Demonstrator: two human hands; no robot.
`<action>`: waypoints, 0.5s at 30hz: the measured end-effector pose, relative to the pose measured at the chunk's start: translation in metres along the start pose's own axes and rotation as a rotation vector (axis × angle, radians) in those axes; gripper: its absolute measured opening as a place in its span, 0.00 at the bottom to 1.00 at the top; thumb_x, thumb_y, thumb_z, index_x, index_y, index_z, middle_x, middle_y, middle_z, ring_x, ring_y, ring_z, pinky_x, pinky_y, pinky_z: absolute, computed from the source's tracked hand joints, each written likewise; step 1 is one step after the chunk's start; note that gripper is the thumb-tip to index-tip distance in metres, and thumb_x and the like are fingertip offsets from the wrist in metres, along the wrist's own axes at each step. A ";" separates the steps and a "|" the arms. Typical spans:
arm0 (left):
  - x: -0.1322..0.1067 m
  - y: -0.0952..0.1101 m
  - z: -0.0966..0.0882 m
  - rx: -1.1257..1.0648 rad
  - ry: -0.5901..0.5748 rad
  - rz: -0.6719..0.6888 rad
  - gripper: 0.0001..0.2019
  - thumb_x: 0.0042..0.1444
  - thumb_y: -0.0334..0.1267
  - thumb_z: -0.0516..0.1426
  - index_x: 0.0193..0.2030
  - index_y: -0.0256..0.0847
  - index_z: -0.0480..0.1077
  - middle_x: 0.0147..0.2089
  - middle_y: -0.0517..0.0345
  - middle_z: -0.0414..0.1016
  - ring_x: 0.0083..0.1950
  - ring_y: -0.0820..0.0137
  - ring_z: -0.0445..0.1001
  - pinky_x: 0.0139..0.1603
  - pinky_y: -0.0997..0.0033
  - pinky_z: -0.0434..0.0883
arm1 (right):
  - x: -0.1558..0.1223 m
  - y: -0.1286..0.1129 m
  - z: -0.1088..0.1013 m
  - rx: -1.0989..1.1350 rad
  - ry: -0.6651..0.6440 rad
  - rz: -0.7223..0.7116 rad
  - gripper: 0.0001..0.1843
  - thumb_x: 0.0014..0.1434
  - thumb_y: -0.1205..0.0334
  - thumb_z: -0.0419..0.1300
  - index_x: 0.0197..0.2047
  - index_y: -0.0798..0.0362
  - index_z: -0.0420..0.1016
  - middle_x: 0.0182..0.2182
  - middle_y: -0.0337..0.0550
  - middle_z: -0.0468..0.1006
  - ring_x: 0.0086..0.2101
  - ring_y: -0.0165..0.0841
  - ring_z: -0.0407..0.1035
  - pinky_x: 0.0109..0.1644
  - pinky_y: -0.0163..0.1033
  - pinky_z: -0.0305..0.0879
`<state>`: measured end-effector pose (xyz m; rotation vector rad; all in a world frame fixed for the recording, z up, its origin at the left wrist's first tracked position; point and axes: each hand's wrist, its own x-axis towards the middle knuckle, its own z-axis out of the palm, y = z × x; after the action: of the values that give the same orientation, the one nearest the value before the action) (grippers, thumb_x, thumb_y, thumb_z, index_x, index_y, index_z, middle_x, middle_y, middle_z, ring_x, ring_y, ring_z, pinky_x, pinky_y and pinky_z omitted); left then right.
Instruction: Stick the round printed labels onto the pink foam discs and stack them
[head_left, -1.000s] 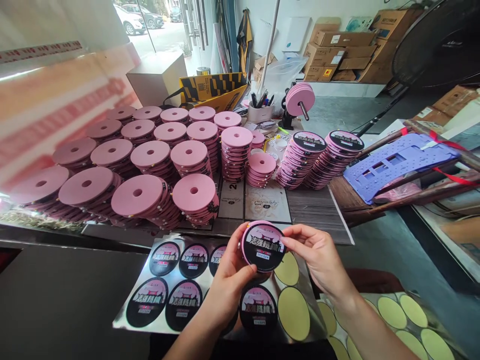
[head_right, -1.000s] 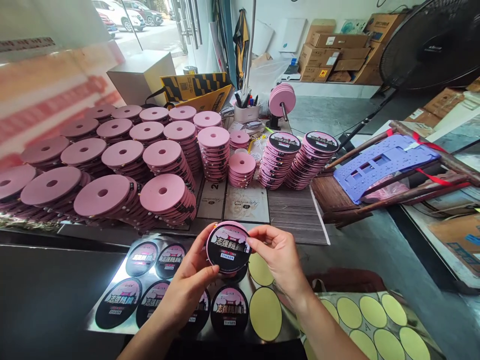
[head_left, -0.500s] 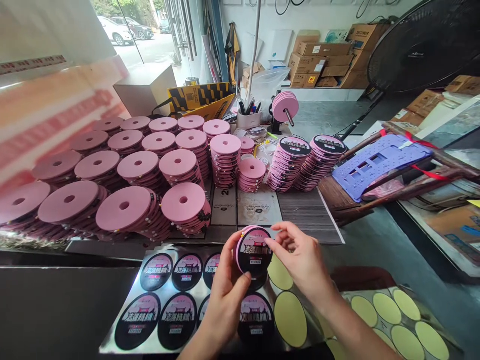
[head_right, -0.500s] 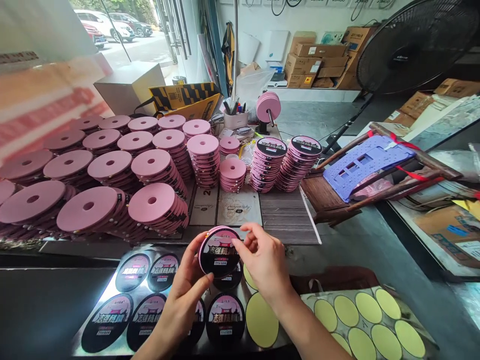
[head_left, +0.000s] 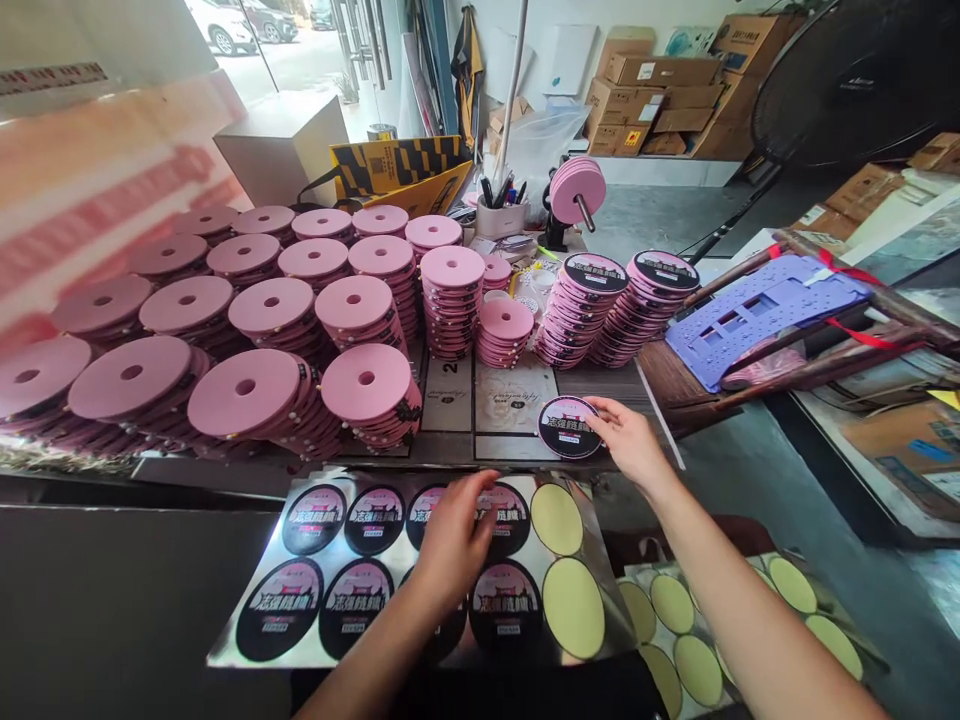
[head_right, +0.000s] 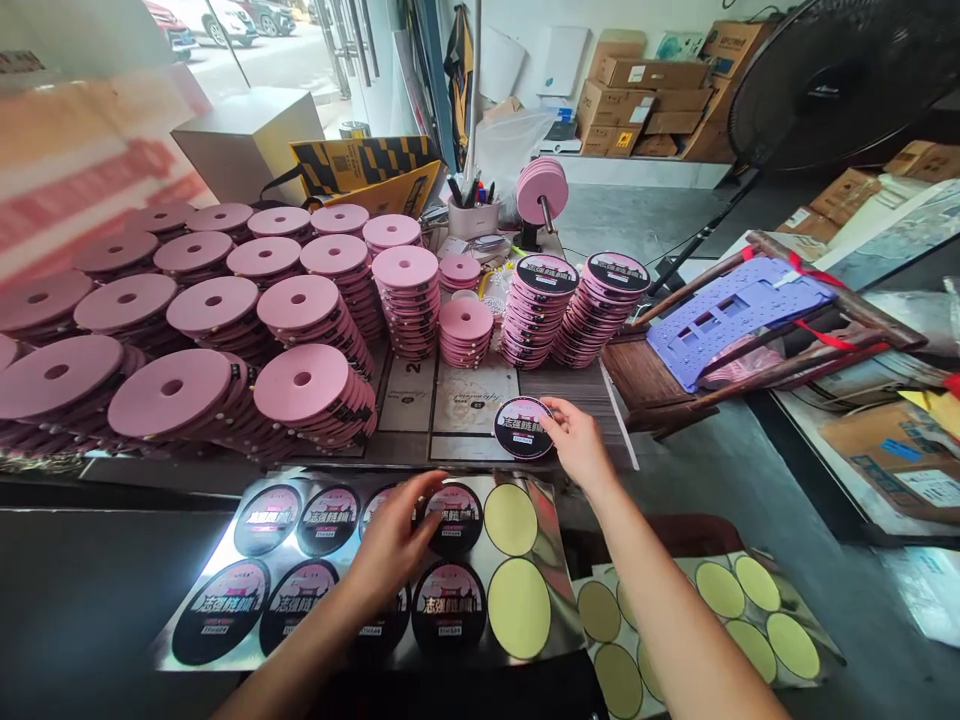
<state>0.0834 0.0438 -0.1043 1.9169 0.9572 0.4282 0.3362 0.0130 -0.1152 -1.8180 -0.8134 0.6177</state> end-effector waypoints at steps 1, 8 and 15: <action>-0.001 -0.002 0.000 0.086 -0.064 0.057 0.18 0.51 0.27 0.52 0.49 0.41 0.64 0.48 0.51 0.71 0.50 0.63 0.68 0.52 0.59 0.64 | -0.006 -0.001 -0.001 -0.062 0.046 -0.030 0.23 0.42 0.48 0.61 0.38 0.55 0.73 0.33 0.47 0.74 0.24 0.32 0.65 0.34 0.43 0.64; -0.003 -0.022 0.009 0.582 -0.065 0.151 0.21 0.49 0.29 0.57 0.52 0.40 0.64 0.54 0.48 0.68 0.56 0.58 0.64 0.56 0.51 0.61 | -0.109 0.018 0.044 -0.391 -0.125 -0.230 0.15 0.57 0.52 0.51 0.39 0.52 0.72 0.38 0.48 0.74 0.38 0.40 0.69 0.42 0.45 0.66; -0.004 -0.042 0.054 0.704 0.084 0.177 0.24 0.52 0.33 0.55 0.57 0.36 0.57 0.57 0.43 0.64 0.59 0.55 0.61 0.57 0.45 0.58 | -0.126 0.054 0.089 -0.454 0.105 -0.207 0.27 0.58 0.48 0.47 0.52 0.60 0.64 0.50 0.61 0.66 0.51 0.47 0.61 0.51 0.54 0.60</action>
<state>0.0956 0.0207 -0.1674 2.6497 1.0880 0.2925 0.2043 -0.0460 -0.1920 -2.1125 -1.1190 0.2093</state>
